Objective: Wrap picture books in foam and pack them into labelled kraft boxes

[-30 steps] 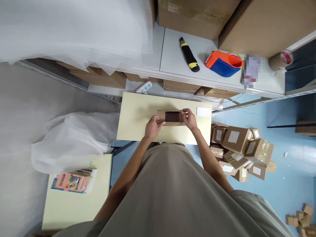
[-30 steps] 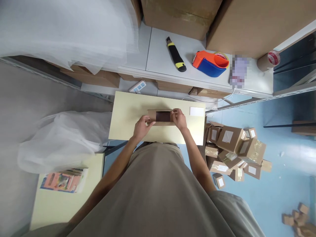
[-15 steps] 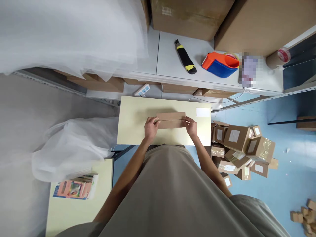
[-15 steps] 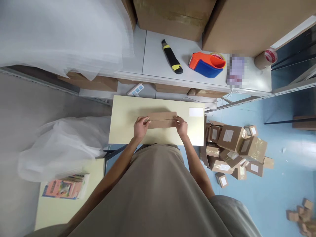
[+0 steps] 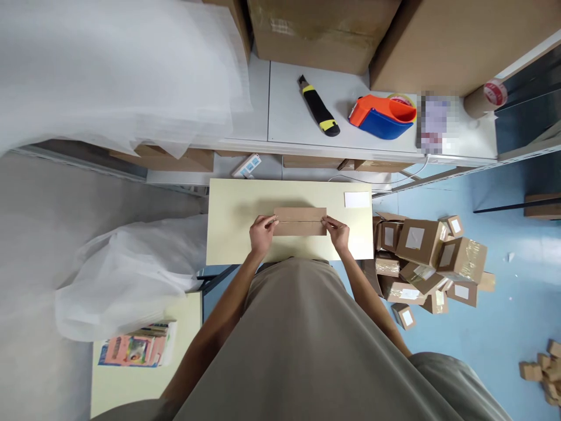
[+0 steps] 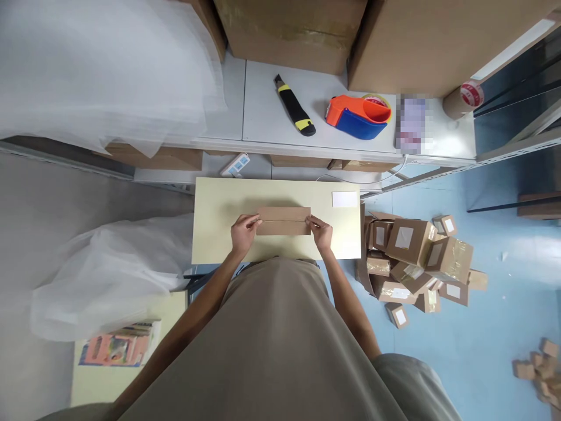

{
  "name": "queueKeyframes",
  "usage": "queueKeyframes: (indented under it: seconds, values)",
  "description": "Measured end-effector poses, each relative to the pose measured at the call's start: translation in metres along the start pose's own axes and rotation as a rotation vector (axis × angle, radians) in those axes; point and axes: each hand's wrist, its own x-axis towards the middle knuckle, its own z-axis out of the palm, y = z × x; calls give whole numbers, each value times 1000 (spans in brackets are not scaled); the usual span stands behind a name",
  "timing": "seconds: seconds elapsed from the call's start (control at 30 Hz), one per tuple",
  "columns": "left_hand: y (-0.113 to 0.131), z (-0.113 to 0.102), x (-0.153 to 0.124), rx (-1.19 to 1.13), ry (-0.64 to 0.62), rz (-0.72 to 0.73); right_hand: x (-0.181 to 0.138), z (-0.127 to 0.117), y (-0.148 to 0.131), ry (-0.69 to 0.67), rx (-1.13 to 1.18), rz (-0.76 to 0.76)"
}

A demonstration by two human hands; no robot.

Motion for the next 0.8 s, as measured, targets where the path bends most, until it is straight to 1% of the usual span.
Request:
queueKeyframes:
  seconds: [0.27,0.43,0.57,0.63,0.7,0.77,0.8]
  values:
    - [-7,4,3,-68,45,-42,10,4,5,30,130,52]
    - [-7,7,1,-130,60,-131,10,3,6,15,198,82]
    - [-5,7,-3,-208,49,-182,6,6,7,26,195,57]
    - [-2,5,-3,-171,53,-153,4,6,4,14,142,20]
    - [5,2,2,-69,83,-76,8,-1,-7,-27,38,-63]
    - [21,-1,14,23,117,30,18,-15,-30,-43,-95,-217]
    - [33,-2,22,42,126,89,26,-25,-48,-22,-163,-316]
